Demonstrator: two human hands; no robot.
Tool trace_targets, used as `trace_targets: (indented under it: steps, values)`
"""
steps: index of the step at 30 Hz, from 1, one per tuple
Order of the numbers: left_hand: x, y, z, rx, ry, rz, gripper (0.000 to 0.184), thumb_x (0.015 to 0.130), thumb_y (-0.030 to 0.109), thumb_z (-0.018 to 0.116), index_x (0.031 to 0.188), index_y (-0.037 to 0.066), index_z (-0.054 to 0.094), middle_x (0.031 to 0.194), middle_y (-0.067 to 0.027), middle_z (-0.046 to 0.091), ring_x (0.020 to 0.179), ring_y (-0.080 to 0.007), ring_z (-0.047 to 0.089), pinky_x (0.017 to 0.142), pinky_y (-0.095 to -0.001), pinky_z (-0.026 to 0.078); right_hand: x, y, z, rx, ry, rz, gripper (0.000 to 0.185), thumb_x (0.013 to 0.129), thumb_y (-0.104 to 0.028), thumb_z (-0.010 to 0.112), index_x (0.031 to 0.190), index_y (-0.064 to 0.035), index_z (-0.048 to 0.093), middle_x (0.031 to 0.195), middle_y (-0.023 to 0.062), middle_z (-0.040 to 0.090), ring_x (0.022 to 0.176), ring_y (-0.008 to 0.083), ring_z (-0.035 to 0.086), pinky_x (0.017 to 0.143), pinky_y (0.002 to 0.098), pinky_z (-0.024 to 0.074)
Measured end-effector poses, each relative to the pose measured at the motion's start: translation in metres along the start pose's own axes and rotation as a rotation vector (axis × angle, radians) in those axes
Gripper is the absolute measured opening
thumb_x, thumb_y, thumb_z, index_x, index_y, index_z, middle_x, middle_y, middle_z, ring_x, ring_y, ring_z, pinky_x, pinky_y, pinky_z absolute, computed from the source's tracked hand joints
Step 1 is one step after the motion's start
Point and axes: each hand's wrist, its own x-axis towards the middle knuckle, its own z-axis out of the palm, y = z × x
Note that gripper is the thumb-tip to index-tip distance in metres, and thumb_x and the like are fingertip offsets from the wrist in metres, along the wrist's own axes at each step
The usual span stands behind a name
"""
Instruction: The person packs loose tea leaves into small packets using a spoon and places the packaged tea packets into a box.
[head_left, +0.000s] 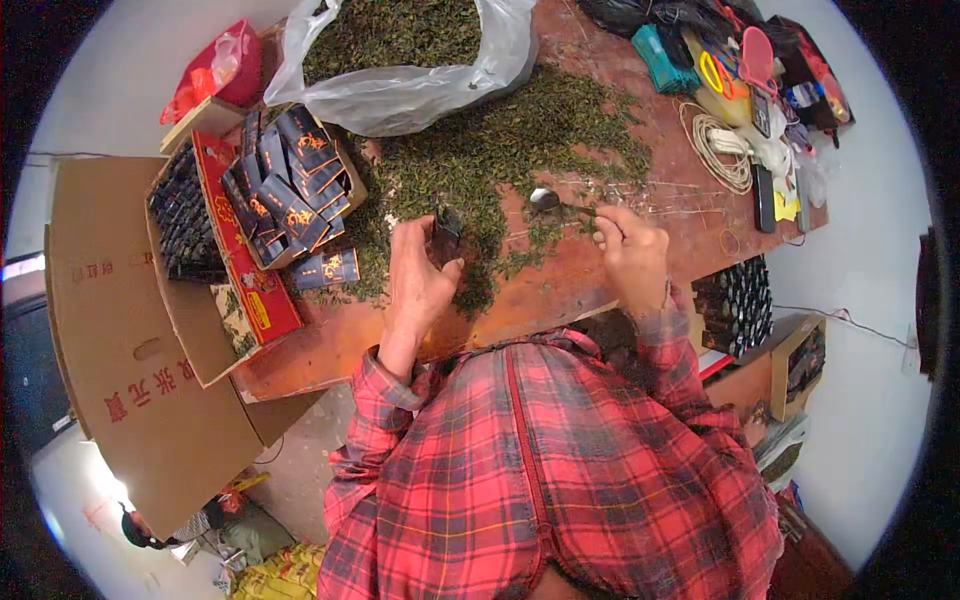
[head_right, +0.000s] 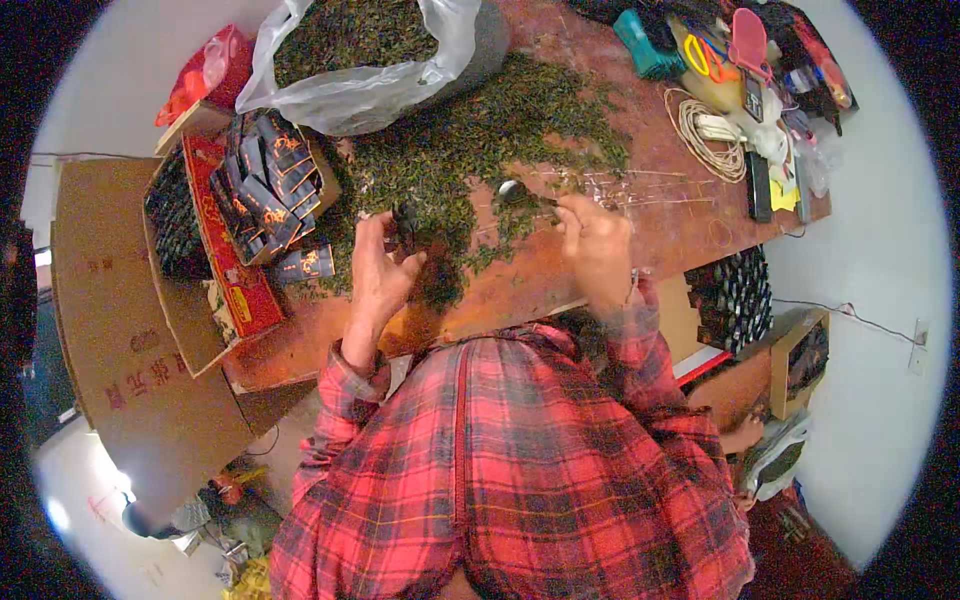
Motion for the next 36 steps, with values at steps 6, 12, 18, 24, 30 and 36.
trace_targets:
  steps: [6,12,18,24,30,36]
  values:
    - [-0.001,-0.001,0.004,-0.062,-0.039,-0.082,0.066,0.072,0.007,0.085,0.13,-0.003,0.055,0.117,-0.0188,0.058,0.11,-0.0364,0.062,0.095,-0.042,0.052,0.015,0.023,0.02,-0.068,0.019,-0.054,0.013,0.098,-0.004,0.064,0.104,0.0015,0.074,0.088,0.0177,0.077,0.075,0.0237,0.078,0.065,0.0349,0.0598]
    - [0.003,0.002,0.009,-0.013,-0.034,-0.075,0.067,0.073,0.009,0.085,0.131,-0.003,0.055,0.121,-0.021,0.059,0.114,-0.0388,0.06,0.1,-0.0429,0.049,0.04,0.027,0.056,0.082,0.051,-0.032,0.017,0.099,-0.006,0.062,0.108,0.0023,0.074,0.087,0.0155,0.077,0.075,0.0195,0.077,0.066,0.0322,0.06]
    - [0.008,0.004,0.012,0.004,-0.055,-0.126,0.067,0.072,0.01,0.086,0.13,-0.004,0.056,0.122,-0.022,0.059,0.115,-0.0394,0.06,0.101,-0.0434,0.049,0.048,0.039,0.074,0.341,0.042,0.114,0.017,0.1,-0.007,0.064,0.109,0.003,0.074,0.088,0.013,0.078,0.077,0.0166,0.076,0.068,0.0298,0.0596]
    - [0.013,0.001,0.016,-0.067,-0.068,-0.15,0.066,0.074,0.012,0.087,0.129,-0.004,0.056,0.121,-0.0226,0.06,0.112,-0.0404,0.061,0.1,-0.0438,0.05,0.045,0.045,0.069,0.406,0.065,0.122,0.016,0.1,-0.001,0.061,0.109,0.0049,0.073,0.09,0.0121,0.078,0.08,0.0161,0.076,0.072,0.0287,0.0604]
    - [0.019,0.005,0.019,-0.07,-0.048,-0.108,0.062,0.075,0.011,0.084,0.129,-0.001,0.056,0.121,-0.0231,0.059,0.117,-0.0431,0.058,0.101,-0.0466,0.048,0.042,0.053,0.063,0.456,0.106,0.106,0.015,0.1,0.0,0.062,0.108,0.006,0.073,0.091,0.0105,0.078,0.081,0.0155,0.076,0.074,0.0284,0.0611]
    - [0.023,0.002,0.021,-0.061,-0.049,-0.074,0.062,0.075,0.011,0.084,0.129,-0.001,0.057,0.12,-0.0232,0.06,0.117,-0.0431,0.058,0.102,-0.0467,0.048,0.037,0.044,0.046,0.443,0.088,0.094,0.015,0.1,0.0,0.062,0.109,0.0052,0.073,0.093,0.01,0.078,0.083,0.0145,0.075,0.075,0.0288,0.0606]
